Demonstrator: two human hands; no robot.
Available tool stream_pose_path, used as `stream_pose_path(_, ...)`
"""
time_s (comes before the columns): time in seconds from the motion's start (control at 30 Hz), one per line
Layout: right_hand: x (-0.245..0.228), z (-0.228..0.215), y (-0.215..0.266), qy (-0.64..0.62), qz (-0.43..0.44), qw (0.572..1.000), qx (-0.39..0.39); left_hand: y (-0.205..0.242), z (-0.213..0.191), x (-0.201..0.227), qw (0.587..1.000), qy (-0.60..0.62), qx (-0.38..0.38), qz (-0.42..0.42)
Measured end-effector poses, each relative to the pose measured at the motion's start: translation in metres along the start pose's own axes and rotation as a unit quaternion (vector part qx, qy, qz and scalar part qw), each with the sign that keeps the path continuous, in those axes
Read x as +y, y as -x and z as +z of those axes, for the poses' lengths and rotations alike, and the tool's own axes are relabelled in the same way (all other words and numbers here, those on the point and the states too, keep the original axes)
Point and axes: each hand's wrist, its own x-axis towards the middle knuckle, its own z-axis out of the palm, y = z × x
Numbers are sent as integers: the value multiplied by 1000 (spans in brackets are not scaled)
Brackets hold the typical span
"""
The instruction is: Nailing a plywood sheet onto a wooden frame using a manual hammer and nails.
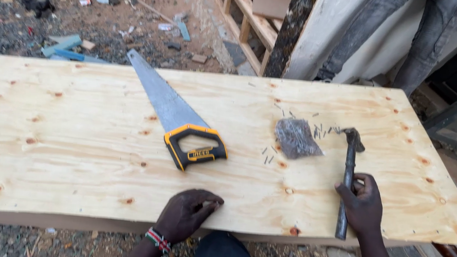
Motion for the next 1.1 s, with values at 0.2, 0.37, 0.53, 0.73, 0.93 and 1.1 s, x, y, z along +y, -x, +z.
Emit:
stream_pose_path(0.2, -6, 0, 7, -43, -2, 999, -6, 2, -1, 3, 1000, 2, -19, 12)
stream_pose_path(0.37, -9, 0, 7, -53, -6, 999, -8, 3, -2, 0, 999, -8, -31, -5)
stream_pose_path(0.53, -2, 0, 6, -57, -15, 998, -11, 5, -9, -1, 991, 24, -75, -107)
stream_pose_path(0.73, -6, 0, 7, -62, -3, 998, -11, 9, -8, -6, 989, 15, -54, -136)
stream_pose_path(0.93, -4, 1, 7, -84, -8, 996, -10, 10, -5, -7, 990, -2, -56, -129)
stream_pose_path(1.1, -4, -1, 7, -73, -9, 997, -14, 11, -5, -3, 989, -12, -56, -136)
